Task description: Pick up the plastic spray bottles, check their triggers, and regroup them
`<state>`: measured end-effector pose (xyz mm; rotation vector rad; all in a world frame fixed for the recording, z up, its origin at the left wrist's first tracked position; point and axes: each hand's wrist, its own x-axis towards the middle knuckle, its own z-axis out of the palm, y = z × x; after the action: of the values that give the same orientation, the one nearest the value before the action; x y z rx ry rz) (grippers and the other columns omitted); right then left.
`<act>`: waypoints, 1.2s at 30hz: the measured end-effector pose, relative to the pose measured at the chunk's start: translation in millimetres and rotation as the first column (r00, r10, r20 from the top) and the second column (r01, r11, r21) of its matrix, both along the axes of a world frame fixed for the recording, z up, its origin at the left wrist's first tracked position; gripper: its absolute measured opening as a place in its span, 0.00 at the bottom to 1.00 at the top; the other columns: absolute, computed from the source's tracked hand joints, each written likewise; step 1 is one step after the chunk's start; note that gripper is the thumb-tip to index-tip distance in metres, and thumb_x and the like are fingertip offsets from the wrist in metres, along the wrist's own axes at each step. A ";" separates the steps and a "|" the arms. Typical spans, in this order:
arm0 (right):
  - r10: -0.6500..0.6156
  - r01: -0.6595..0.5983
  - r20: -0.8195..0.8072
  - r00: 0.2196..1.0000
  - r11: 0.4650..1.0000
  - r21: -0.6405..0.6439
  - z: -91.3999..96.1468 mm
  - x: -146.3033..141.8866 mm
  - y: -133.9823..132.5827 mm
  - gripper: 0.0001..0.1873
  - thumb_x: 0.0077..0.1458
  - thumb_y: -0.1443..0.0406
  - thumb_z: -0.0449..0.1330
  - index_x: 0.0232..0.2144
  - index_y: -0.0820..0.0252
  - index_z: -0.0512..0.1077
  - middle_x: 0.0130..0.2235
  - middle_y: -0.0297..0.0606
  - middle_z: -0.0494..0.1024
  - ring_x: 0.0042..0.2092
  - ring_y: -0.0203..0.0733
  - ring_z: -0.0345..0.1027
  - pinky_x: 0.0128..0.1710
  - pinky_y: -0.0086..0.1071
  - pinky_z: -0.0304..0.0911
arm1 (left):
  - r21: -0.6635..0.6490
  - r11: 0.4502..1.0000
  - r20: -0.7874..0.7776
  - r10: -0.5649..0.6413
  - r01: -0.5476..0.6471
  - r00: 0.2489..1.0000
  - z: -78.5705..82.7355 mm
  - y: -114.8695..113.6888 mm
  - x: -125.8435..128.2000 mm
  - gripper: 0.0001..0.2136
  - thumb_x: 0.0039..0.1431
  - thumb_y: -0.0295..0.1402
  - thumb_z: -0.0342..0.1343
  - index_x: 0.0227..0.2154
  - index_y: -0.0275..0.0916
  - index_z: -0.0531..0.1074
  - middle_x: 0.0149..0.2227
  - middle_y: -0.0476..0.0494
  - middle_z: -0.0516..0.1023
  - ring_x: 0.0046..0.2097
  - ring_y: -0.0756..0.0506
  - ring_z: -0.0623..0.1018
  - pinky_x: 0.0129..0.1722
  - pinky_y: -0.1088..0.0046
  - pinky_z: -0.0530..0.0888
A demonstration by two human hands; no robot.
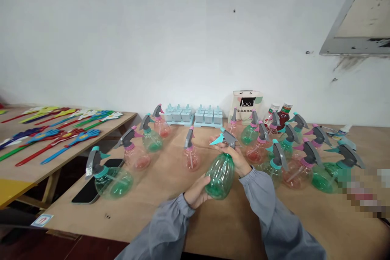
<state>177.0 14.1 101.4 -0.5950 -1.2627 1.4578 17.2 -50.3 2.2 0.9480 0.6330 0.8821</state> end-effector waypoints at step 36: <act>0.093 -0.081 0.160 0.983 0.993 -0.083 3.5 9.7 7.2 0.15 0.35 0.65 0.58 0.30 0.56 0.76 0.35 0.37 0.83 0.43 0.49 0.77 0.45 0.40 0.69 | 0.823 0.263 -0.172 0.960 -0.503 0.221 14.4 69.1 -87.7 0.31 0.54 0.46 0.59 0.58 0.42 0.58 0.61 0.33 0.64 0.64 0.35 0.67 0.61 0.53 0.67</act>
<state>186.7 21.3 104.9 -0.7307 -1.3800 1.5607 -70.6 18.7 16.6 1.6264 1.6853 1.8307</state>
